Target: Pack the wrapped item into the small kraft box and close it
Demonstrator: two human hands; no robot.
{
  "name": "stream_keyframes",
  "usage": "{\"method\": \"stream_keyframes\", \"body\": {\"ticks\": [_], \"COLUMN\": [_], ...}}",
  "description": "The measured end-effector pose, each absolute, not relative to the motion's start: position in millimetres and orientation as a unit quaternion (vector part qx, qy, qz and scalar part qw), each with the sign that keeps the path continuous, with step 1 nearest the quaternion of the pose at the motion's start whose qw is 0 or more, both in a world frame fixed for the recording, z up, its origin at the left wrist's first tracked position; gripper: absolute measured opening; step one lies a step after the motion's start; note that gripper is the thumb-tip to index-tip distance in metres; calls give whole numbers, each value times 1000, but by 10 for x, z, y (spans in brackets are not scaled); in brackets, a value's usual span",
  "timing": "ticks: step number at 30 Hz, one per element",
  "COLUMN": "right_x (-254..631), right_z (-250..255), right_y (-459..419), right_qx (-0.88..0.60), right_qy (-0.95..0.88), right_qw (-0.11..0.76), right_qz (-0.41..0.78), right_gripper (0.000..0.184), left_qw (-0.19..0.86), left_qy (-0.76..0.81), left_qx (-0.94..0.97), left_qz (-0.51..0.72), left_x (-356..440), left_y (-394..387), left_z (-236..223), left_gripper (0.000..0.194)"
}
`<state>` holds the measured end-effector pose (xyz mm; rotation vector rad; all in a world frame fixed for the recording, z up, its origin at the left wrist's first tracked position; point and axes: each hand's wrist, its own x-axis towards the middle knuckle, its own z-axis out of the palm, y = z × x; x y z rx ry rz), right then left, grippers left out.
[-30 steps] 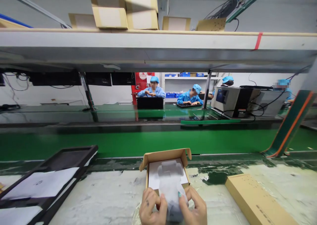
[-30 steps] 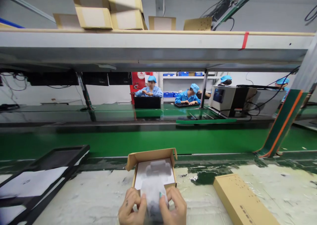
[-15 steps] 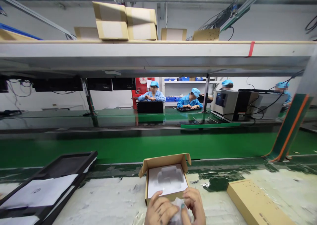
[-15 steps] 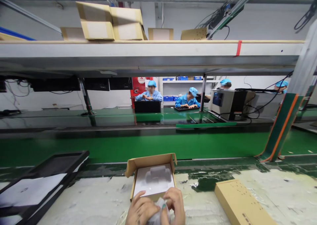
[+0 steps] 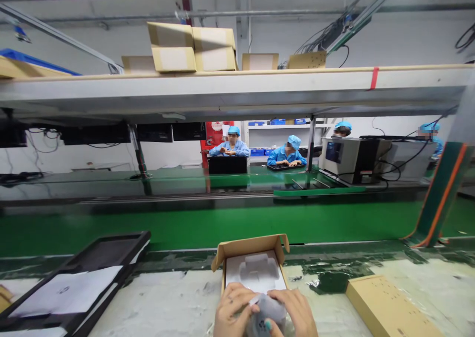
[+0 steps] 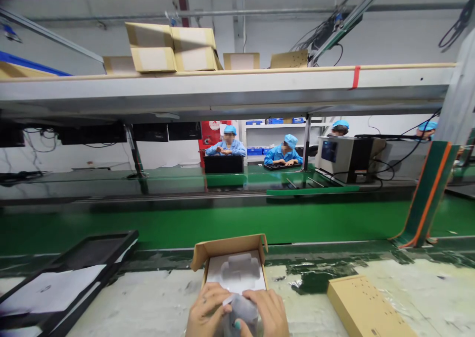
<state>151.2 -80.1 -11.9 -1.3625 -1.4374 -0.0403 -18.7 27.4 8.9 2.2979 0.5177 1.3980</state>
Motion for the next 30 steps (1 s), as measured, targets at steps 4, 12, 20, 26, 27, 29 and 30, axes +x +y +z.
{"method": "stream_keyframes", "body": {"ticks": [4, 12, 20, 26, 27, 29, 30], "right_x": [1630, 1461, 1307, 1748, 1767, 1747, 1719], "right_z": [-181, -327, -341, 350, 402, 421, 403], "right_y": [-773, -727, -840, -517, -427, -259, -187], "right_qx": [-575, -510, -547, -562, -565, -555, -546], "right_qy": [-649, -601, -596, -728, -762, -805, -816], "right_qw": [497, 538, 585, 376, 295, 178, 150], "right_qz": [-19, 297, 63, -114, -116, -115, -114], "right_gripper": [38, 48, 28, 43, 43, 42, 41], "left_qw": [148, 255, 269, 276, 284, 292, 288], "left_qy": [178, 434, 474, 433, 412, 398, 410], "left_qx": [819, 652, 618, 693, 720, 757, 767], "left_qz": [525, 567, 566, 505, 481, 429, 401], "left_x": [-188, -41, -240, -484, -479, -445, -425], "left_y": [224, -96, 49, 500, 535, 562, 565], "left_z": [36, -320, -242, 58, 84, 86, 62], "left_gripper": [11, 47, 42, 24, 23, 39, 52]}}
